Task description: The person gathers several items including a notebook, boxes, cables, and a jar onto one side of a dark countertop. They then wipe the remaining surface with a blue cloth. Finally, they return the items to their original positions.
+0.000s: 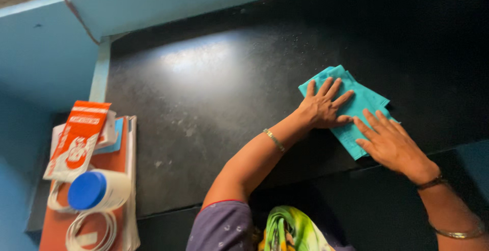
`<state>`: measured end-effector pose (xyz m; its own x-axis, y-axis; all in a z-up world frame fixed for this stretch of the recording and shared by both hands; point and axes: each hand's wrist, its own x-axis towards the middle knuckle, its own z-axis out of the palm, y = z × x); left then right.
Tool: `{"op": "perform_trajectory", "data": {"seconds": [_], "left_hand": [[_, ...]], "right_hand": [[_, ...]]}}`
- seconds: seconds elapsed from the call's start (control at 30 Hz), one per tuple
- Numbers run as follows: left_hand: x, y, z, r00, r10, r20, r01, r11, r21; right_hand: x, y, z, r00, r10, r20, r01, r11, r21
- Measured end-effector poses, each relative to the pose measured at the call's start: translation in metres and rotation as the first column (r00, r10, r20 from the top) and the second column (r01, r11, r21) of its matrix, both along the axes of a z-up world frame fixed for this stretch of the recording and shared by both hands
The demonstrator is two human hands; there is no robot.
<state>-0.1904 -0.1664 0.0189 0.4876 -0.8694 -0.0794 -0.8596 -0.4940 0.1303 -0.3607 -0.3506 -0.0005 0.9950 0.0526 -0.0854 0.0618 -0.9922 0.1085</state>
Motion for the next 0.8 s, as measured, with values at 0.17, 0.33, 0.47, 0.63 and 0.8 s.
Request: {"op": "perform_trajectory", "data": {"seconds": [0.17, 0.33, 0.47, 0.63, 0.8], "left_hand": [[0.050, -0.042, 0.002, 1.000, -0.018, -0.006, 0.018, 1.000, 0.001], [0.104, -0.056, 0.004, 0.999, 0.025, 0.023, -0.026, 1.000, 0.005], [0.157, -0.047, 0.003, 0.995, 0.078, 0.067, -0.078, 0.997, 0.005], [0.227, -0.019, -0.009, 0.984, 0.156, 0.088, -0.153, 0.987, -0.048], [0.280, 0.023, -0.017, 0.965, 0.242, 0.106, -0.234, 0.969, -0.078]], "right_hand": [[0.042, -0.038, -0.012, 0.996, -0.086, 0.028, 0.083, 0.993, 0.088], [0.111, -0.052, -0.010, 0.986, -0.153, -0.066, 0.158, 0.984, 0.082], [0.174, -0.046, -0.003, 0.985, -0.136, -0.103, 0.147, 0.983, 0.114], [0.254, -0.022, -0.006, 0.985, -0.113, -0.132, 0.134, 0.977, 0.167], [0.320, 0.012, -0.007, 0.993, 0.018, -0.114, 0.006, 0.979, 0.206]]}}
